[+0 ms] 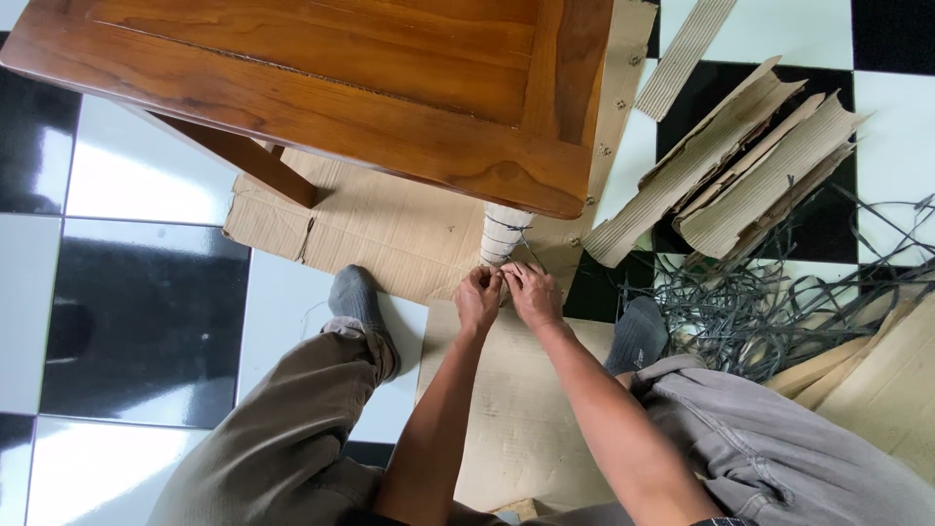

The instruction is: Wrapping a wooden table leg with cardboard and tying it with string

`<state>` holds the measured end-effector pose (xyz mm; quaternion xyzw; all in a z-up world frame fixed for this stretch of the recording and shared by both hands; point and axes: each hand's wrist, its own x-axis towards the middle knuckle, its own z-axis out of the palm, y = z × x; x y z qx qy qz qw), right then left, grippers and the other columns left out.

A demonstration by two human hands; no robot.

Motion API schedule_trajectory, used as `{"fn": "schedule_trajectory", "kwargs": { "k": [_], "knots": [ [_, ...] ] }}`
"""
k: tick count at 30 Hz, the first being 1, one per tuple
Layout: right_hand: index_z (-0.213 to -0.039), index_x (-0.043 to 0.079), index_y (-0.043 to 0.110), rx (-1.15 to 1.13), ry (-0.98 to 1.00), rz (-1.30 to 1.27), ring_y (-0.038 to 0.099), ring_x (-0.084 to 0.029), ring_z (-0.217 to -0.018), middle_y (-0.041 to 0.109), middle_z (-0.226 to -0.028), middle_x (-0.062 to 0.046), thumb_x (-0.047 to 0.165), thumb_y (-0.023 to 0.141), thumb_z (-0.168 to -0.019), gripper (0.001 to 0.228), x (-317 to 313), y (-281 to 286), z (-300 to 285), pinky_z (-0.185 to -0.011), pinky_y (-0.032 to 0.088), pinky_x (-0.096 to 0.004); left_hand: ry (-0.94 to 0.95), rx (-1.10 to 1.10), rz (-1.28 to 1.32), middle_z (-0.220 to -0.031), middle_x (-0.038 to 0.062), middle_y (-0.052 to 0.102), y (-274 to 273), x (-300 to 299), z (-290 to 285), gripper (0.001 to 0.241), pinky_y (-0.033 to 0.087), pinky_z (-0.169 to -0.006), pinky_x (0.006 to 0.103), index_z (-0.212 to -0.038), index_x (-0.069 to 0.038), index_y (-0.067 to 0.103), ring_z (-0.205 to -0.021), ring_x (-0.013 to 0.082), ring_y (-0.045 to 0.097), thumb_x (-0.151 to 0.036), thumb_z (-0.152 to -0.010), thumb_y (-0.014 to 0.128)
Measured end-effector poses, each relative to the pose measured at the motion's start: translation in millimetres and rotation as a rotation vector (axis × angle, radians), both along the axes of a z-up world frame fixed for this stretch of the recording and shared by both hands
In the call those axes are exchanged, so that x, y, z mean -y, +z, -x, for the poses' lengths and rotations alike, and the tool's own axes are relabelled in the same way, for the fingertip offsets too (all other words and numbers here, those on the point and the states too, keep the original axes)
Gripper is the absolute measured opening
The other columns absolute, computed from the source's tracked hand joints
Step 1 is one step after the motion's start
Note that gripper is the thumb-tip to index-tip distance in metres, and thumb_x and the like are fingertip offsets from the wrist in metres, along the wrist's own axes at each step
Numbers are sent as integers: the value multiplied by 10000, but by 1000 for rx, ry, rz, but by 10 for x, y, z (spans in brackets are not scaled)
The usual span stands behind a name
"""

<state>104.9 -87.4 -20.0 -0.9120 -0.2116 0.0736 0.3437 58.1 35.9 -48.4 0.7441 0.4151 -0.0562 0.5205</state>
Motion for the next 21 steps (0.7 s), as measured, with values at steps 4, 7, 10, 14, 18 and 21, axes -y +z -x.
{"fn": "schedule_trajectory", "kwargs": {
  "k": [4, 7, 10, 14, 18, 21],
  "knots": [
    [-1060, 258, 717, -36, -8, -1, 726, -295, -950, 757, -949, -56, 260, 611, -1010, 117, 27, -244, -40, -856, 569, -440, 54, 41, 35, -841, 76, 766, 0, 14, -9, 194, 543, -862, 458, -948, -201, 788, -937, 314, 734, -359, -860, 719],
    [-1096, 199, 712, -82, -24, -1, 729, -331, -981, 765, -984, -106, 258, 591, -1027, 151, -3, -196, -37, -881, 554, -470, 235, 106, 191, -799, 28, 723, -106, 48, -33, 247, 518, -829, 382, -936, -171, 773, -832, 176, 652, -399, -873, 702],
    [-1085, 205, 714, -110, -70, -31, 726, -346, -957, 759, -972, -104, 278, 584, -1023, 161, -48, -279, -34, -856, 568, -479, 486, 260, 587, -755, -38, 631, -138, 84, -56, 146, 432, -555, 202, -880, -129, 633, -676, 51, 568, -257, -950, 622],
    [-1068, 145, 721, -97, -59, -71, 718, -392, -939, 759, -962, -145, 193, 599, -1008, 143, -62, -287, -47, -842, 571, -507, 505, 221, 664, -842, 4, 702, -292, 129, -59, 136, 508, -600, 212, -1032, -75, 671, -727, 75, 633, -183, -954, 649],
    [-1054, 124, 730, -121, -62, -84, 721, -398, -939, 762, -968, -155, 165, 603, -992, 147, -83, -280, -64, -835, 566, -514, 538, 259, 711, -734, -18, 659, -156, 136, -65, 78, 481, -572, 168, -958, -121, 673, -674, 59, 624, -183, -928, 709],
    [-1000, 121, 762, -145, -140, -85, 729, -382, -929, 771, -944, -135, 193, 649, -965, 138, -132, -322, -47, -827, 580, -479, 512, 264, 697, -816, -6, 692, -418, 91, -56, 71, 549, -653, 234, -929, -123, 688, -738, 76, 665, -162, -894, 735]
  ]
}}
